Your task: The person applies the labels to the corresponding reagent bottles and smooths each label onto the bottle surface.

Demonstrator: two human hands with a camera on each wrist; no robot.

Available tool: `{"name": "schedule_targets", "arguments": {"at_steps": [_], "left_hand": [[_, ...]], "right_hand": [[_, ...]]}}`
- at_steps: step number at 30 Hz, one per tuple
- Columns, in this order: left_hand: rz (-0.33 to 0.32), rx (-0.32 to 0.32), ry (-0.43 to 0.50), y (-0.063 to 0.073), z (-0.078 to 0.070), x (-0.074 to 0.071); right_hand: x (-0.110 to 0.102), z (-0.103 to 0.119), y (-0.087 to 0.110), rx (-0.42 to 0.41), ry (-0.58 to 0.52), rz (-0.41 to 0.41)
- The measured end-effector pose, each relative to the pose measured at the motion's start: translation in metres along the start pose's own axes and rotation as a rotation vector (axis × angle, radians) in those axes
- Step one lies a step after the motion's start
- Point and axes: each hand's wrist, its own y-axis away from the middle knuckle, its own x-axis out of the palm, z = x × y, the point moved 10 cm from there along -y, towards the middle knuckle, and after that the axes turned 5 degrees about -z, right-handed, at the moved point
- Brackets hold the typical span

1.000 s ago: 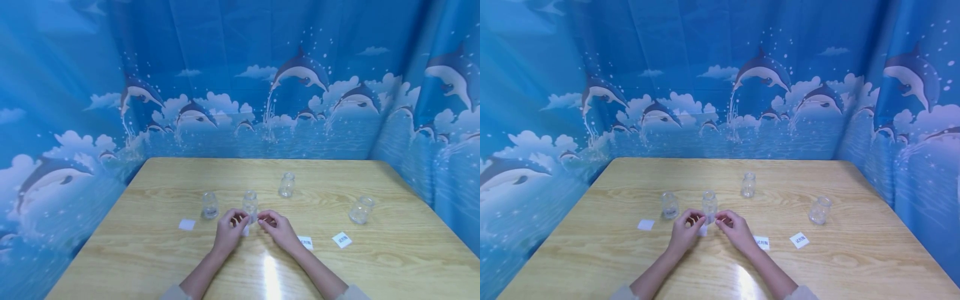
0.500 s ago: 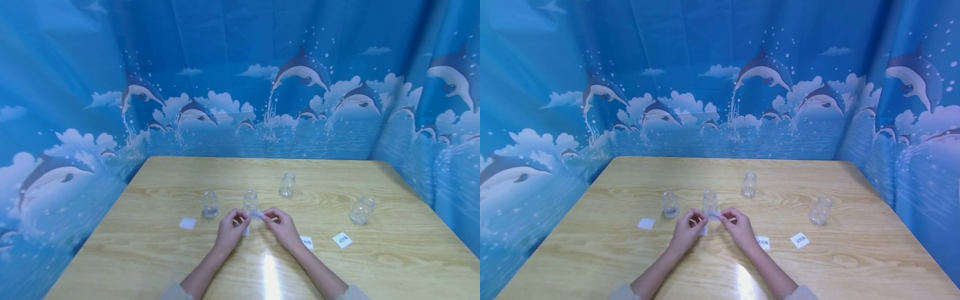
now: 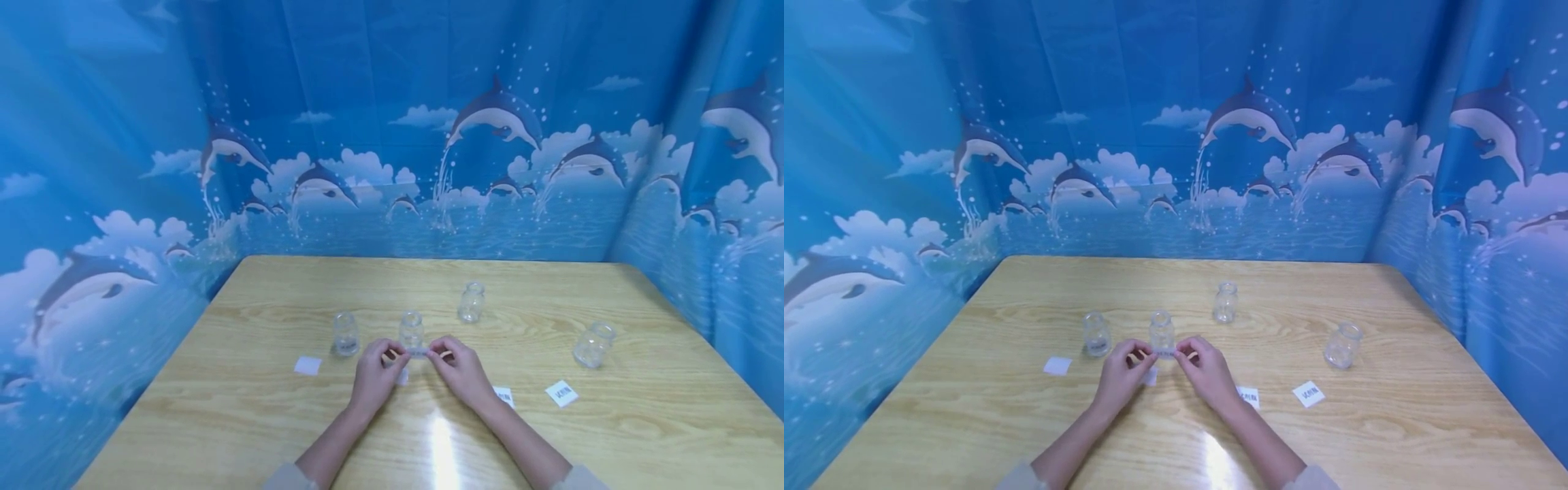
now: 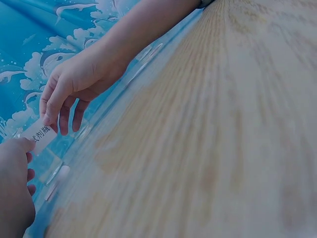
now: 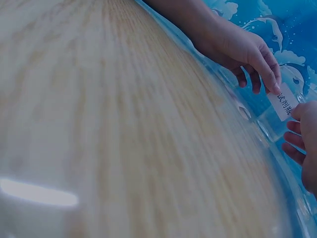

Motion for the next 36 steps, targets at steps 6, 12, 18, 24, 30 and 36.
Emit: {"name": "schedule_targets", "arguments": {"at_steps": [6,12,18,24,30,36], "left_hand": [[-0.012,-0.031,0.002,-0.006,0.007,-0.001],[0.002,-0.070,0.011,-0.011,0.018,0.002],[0.018,-0.039,0.011,-0.015,0.017,0.004],[0.027,-0.028,0.006,-0.015,0.018,0.006],[0.016,-0.005,-0.014,-0.016,0.017,0.006],[0.010,-0.025,-0.027,-0.017,0.019,0.007]], "right_hand": [[0.004,-0.001,-0.008,-0.006,0.010,-0.003],[0.010,-0.004,-0.013,-0.033,0.035,-0.003],[0.013,-0.006,-0.015,-0.046,0.056,0.005],[0.013,-0.007,-0.017,-0.049,0.077,0.006],[0.013,-0.007,-0.017,-0.062,0.091,-0.014],[0.013,-0.008,-0.018,-0.065,0.105,-0.043]]}}
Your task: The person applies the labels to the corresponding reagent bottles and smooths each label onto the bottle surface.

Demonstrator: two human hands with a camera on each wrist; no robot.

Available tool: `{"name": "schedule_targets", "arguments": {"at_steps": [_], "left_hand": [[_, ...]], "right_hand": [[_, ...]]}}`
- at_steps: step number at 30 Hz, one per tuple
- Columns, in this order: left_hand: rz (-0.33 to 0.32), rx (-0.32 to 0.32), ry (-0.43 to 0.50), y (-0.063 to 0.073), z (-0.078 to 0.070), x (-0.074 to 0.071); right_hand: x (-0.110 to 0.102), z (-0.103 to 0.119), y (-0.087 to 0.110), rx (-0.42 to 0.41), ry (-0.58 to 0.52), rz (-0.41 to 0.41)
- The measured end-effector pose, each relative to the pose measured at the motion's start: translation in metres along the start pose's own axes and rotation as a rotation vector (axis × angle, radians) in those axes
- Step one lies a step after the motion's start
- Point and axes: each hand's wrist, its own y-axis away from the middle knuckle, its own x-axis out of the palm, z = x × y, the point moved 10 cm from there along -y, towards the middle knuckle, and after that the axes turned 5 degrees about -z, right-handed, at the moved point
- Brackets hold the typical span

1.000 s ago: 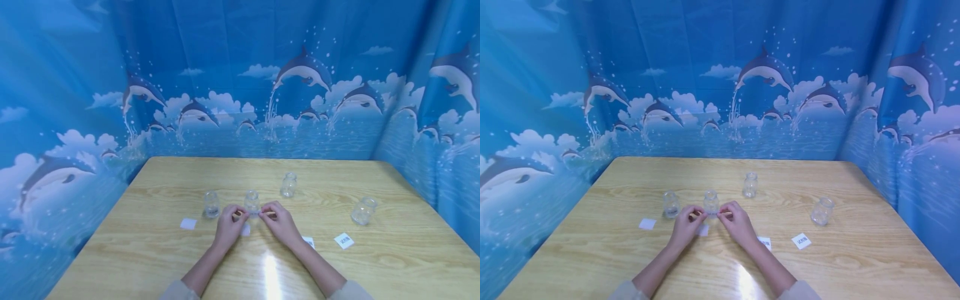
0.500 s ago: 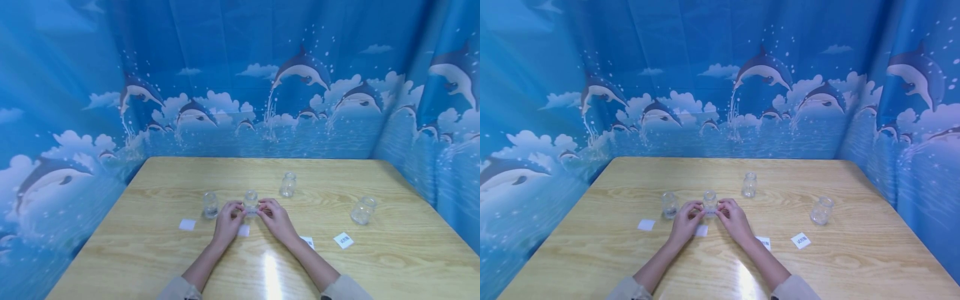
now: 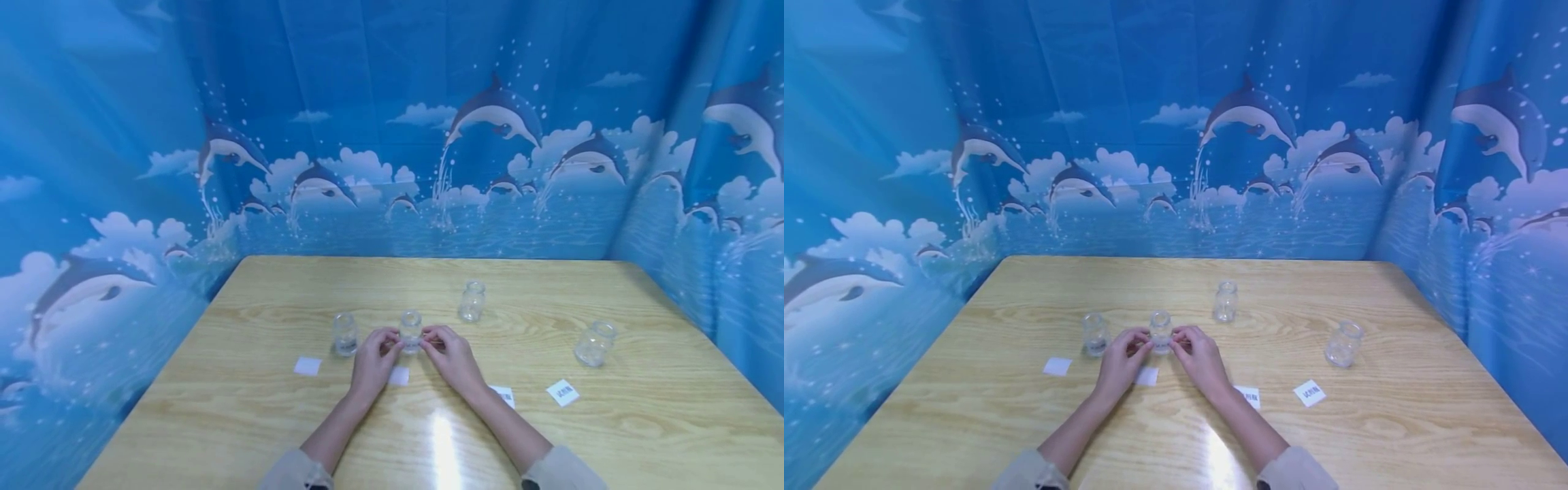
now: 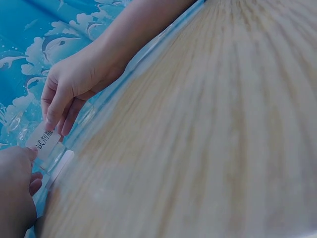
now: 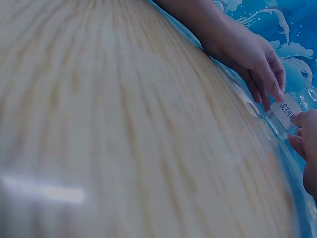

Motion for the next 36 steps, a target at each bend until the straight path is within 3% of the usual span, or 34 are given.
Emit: {"name": "schedule_targets", "arguments": {"at_steps": [7,12,18,22,27,36], "left_hand": [[0.003,-0.034,0.016,-0.001,0.001,0.000],[-0.001,-0.075,0.100,-0.005,0.005,0.000],[0.018,-0.061,0.190,-0.004,0.005,0.002],[0.022,-0.056,0.222,-0.002,0.005,0.002],[0.011,-0.062,0.218,-0.003,0.006,0.000],[0.026,-0.086,0.188,-0.002,0.009,0.000]], "right_hand": [[-0.002,0.003,-0.002,-0.026,0.000,-0.047],[-0.003,0.001,-0.004,-0.014,-0.038,-0.067],[0.006,-0.005,-0.002,0.050,-0.101,0.008],[0.016,-0.003,0.001,0.047,-0.025,0.043],[0.018,0.004,-0.001,-0.001,0.119,-0.009],[0.019,-0.004,-0.005,0.048,-0.071,0.076]]}}
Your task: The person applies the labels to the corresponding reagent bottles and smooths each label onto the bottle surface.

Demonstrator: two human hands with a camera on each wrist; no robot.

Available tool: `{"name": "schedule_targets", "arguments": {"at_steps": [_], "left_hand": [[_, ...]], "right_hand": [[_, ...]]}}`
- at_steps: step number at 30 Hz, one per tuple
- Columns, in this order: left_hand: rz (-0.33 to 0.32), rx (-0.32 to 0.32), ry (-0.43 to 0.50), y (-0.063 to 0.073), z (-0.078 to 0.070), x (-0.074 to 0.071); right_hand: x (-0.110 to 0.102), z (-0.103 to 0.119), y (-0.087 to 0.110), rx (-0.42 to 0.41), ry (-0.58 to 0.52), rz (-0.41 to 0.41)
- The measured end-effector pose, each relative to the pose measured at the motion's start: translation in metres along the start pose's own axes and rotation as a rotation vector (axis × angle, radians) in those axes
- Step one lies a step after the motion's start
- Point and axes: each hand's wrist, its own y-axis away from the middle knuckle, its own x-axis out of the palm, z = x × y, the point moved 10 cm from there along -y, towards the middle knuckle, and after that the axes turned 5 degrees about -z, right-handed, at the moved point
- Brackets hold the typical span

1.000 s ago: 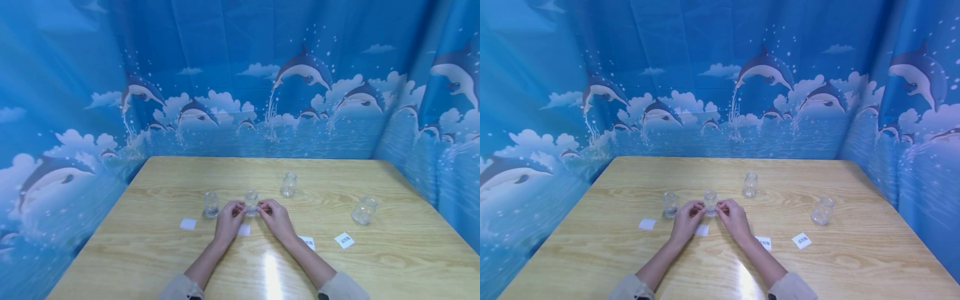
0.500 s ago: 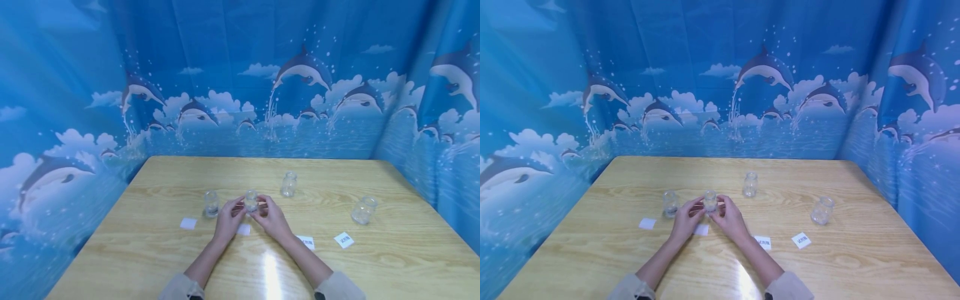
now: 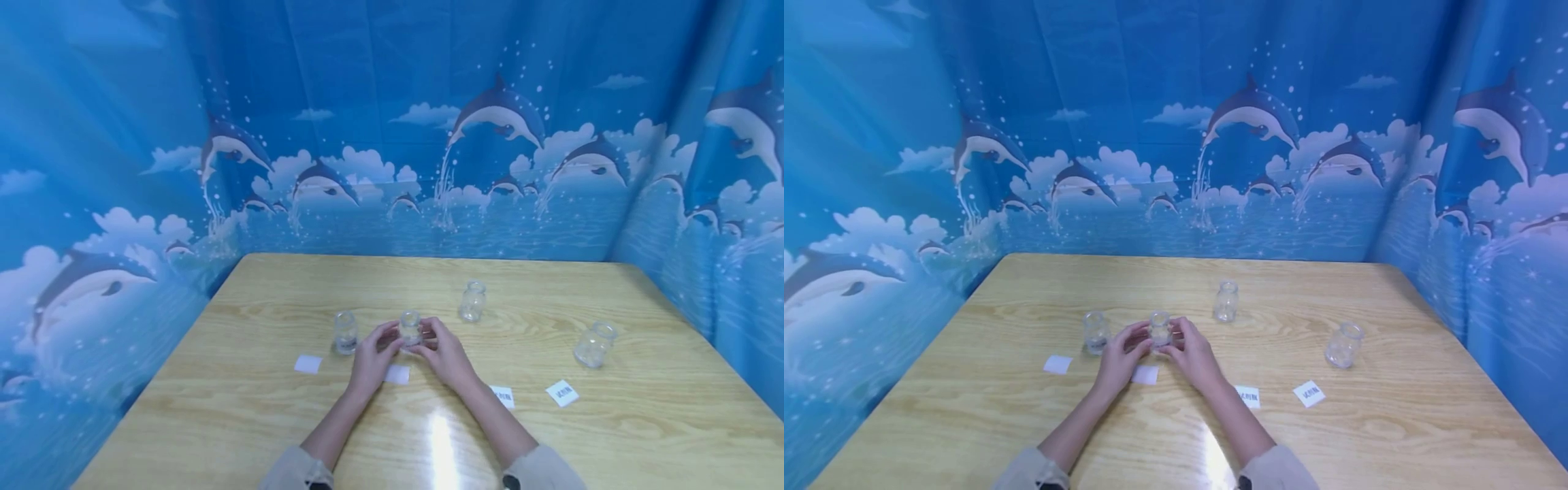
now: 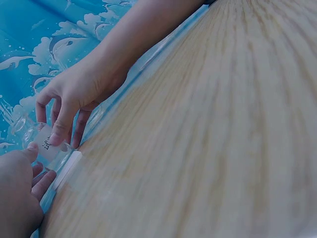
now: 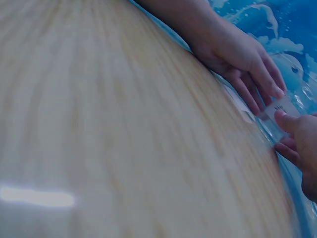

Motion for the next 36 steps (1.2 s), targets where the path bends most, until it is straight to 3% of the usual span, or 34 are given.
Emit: {"name": "schedule_targets", "arguments": {"at_steps": [10,21,26,33,36], "left_hand": [[0.016,-0.063,0.013,0.001,0.005,0.000],[0.025,-0.044,0.019,0.001,0.004,0.001],[0.024,-0.049,0.005,0.002,0.004,0.002],[0.035,-0.073,-0.012,0.002,0.003,0.001],[0.032,-0.071,-0.009,0.001,0.004,0.000]], "right_hand": [[-0.006,-0.004,-0.002,-0.051,-0.073,0.031],[0.002,-0.009,0.001,0.085,-0.164,0.059],[-0.003,-0.004,0.001,0.054,-0.153,0.025],[-0.014,0.028,0.002,0.012,-0.154,0.080],[-0.011,0.021,0.001,-0.006,-0.141,0.081]]}}
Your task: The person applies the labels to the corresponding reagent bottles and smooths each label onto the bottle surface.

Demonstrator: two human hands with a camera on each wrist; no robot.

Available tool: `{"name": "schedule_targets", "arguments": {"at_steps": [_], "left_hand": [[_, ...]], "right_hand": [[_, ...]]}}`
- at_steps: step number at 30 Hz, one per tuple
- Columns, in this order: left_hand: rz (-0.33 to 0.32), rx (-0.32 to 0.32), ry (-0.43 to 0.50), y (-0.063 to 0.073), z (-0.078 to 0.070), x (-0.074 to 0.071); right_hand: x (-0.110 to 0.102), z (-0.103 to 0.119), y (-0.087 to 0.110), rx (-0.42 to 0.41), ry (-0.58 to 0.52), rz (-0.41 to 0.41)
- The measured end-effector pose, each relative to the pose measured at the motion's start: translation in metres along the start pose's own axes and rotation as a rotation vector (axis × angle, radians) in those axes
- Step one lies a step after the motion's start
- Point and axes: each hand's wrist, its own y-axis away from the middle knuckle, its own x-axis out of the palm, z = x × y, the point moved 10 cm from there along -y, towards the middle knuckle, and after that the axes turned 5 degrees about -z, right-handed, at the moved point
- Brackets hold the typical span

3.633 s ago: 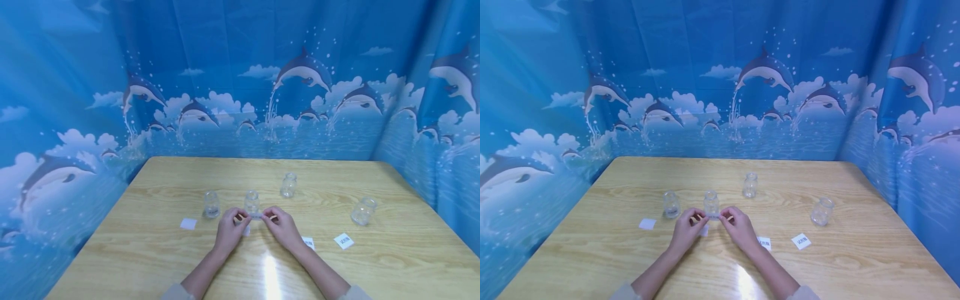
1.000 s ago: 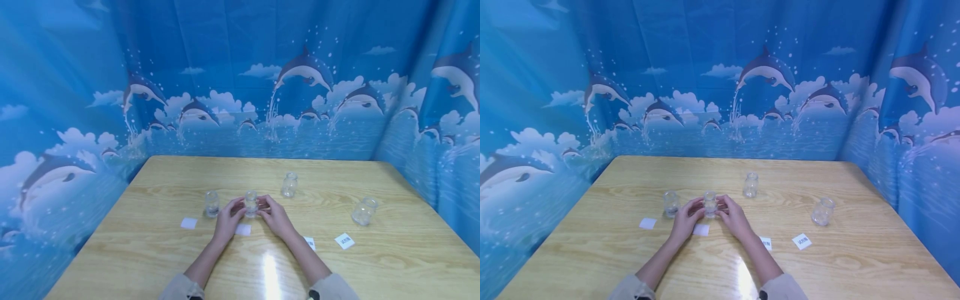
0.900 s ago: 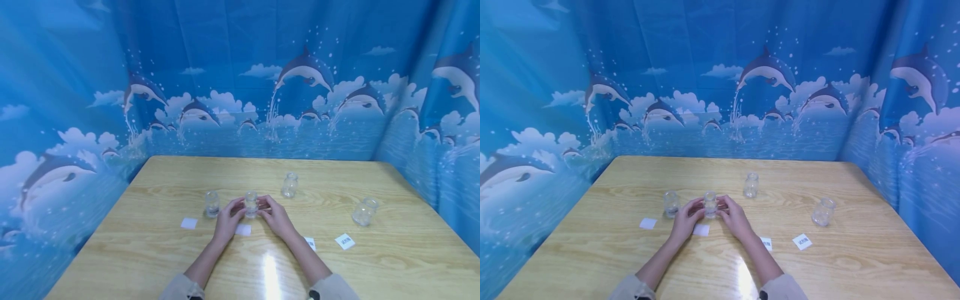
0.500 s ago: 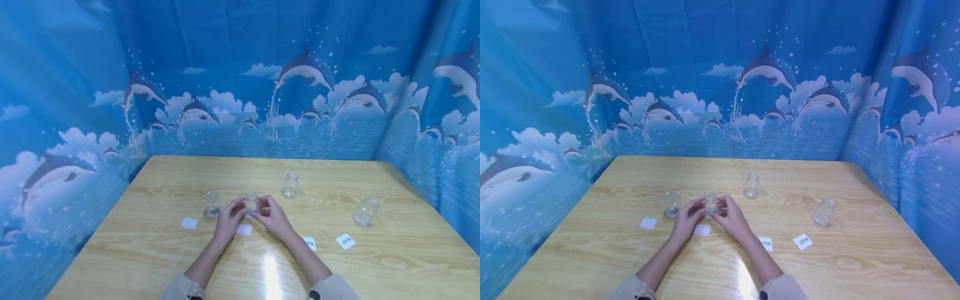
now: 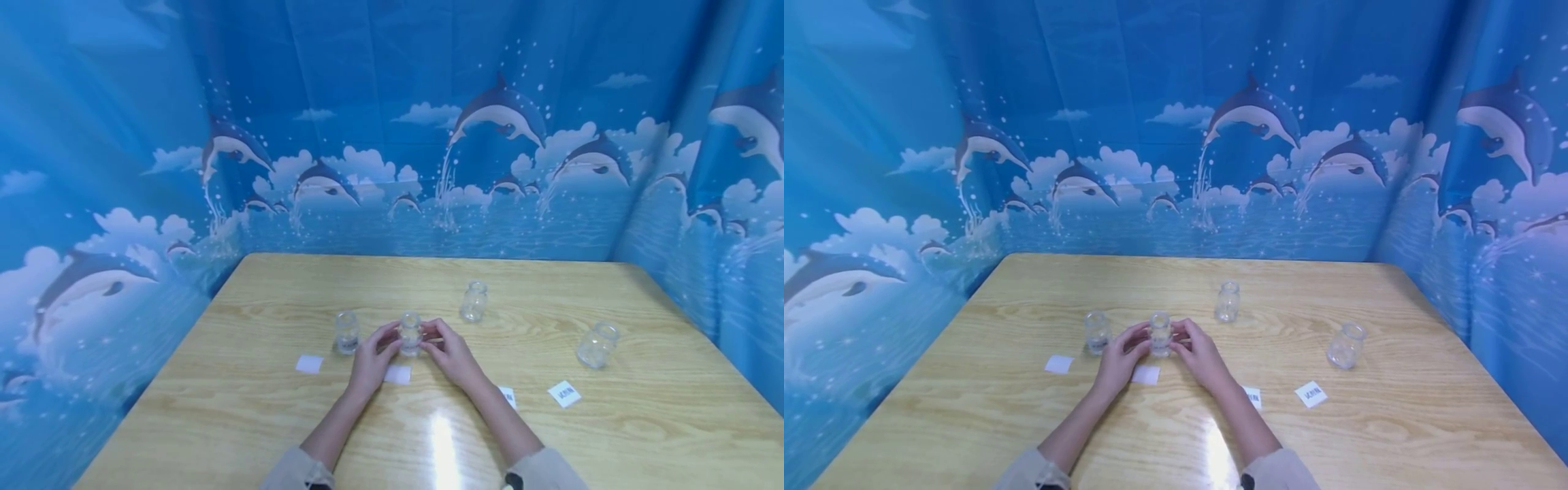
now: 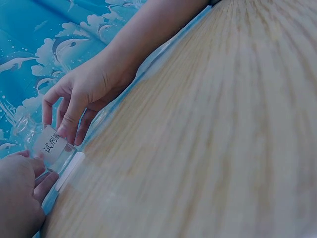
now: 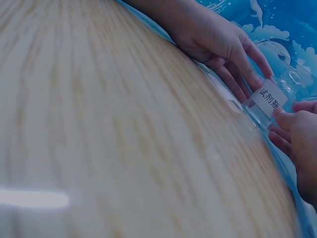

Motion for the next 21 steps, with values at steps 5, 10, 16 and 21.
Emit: {"name": "schedule_targets", "arguments": {"at_steps": [5,10,16,21], "left_hand": [[-0.005,0.018,0.010,-0.001,0.001,0.000],[-0.005,0.015,0.002,0.001,0.001,-0.001],[-0.006,0.025,0.002,0.001,-0.001,-0.001],[-0.005,0.026,0.003,0.000,-0.001,0.000]], "right_hand": [[0.006,-0.026,-0.002,0.007,0.025,-0.003],[0.009,-0.029,0.000,0.037,0.025,0.002],[0.009,-0.030,0.001,0.063,0.103,-0.043],[0.007,-0.028,0.001,0.039,0.082,-0.056]]}}
